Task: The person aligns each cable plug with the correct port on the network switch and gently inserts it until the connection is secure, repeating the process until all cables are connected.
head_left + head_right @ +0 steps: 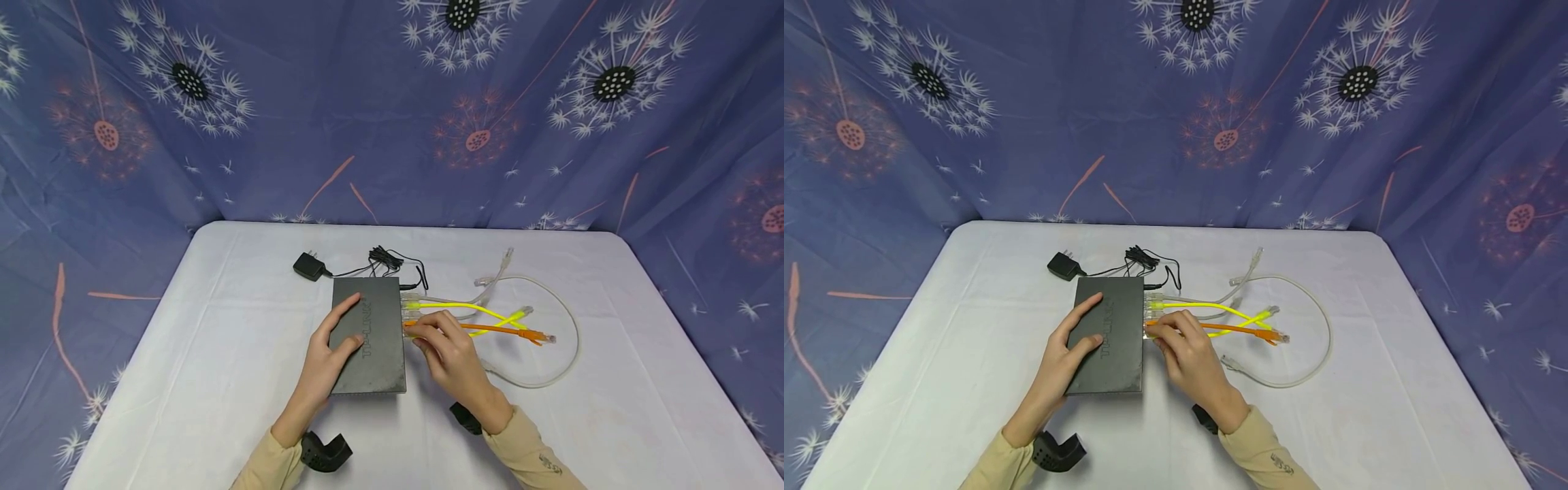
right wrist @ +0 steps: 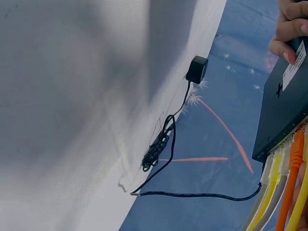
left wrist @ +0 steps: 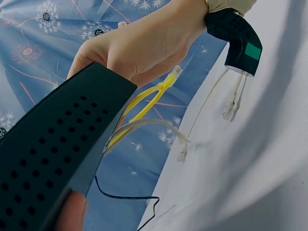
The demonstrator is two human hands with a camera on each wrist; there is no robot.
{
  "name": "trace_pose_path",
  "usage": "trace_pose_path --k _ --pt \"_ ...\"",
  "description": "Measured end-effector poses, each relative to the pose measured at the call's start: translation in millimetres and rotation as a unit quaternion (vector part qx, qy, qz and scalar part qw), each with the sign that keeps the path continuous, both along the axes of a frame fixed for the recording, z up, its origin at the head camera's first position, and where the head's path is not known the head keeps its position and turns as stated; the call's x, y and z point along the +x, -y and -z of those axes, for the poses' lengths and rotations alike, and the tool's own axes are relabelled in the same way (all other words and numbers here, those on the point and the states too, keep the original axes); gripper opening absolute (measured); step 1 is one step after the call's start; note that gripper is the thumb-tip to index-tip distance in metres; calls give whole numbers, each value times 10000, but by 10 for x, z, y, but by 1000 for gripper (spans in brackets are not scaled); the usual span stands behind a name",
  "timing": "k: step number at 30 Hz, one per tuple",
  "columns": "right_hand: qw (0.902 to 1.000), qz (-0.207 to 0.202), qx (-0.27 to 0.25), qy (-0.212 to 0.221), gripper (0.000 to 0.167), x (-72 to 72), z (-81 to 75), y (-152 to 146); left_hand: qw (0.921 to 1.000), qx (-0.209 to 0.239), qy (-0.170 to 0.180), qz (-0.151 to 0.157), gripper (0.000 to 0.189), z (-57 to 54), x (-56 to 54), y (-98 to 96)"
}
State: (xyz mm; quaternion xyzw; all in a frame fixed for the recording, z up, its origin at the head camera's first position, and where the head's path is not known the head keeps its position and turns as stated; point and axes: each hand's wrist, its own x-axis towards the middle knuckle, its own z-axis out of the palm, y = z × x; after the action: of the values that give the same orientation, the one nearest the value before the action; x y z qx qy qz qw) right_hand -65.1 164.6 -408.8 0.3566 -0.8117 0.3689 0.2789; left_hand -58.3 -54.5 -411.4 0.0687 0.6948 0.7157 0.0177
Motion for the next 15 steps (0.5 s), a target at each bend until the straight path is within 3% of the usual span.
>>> trace_pose_path --k 3,9,15 --pt "10000 22 13 70 25 6 4 -8 10000 5 31 -21 61 4 1 -2" --pt "9999 77 70 128 29 24 23 -23 10000 -2 73 -62 60 11 3 1" --pt "10000 11 -77 -42 17 31 27 -35 9999 -26 84 -118 60 26 -5 14"
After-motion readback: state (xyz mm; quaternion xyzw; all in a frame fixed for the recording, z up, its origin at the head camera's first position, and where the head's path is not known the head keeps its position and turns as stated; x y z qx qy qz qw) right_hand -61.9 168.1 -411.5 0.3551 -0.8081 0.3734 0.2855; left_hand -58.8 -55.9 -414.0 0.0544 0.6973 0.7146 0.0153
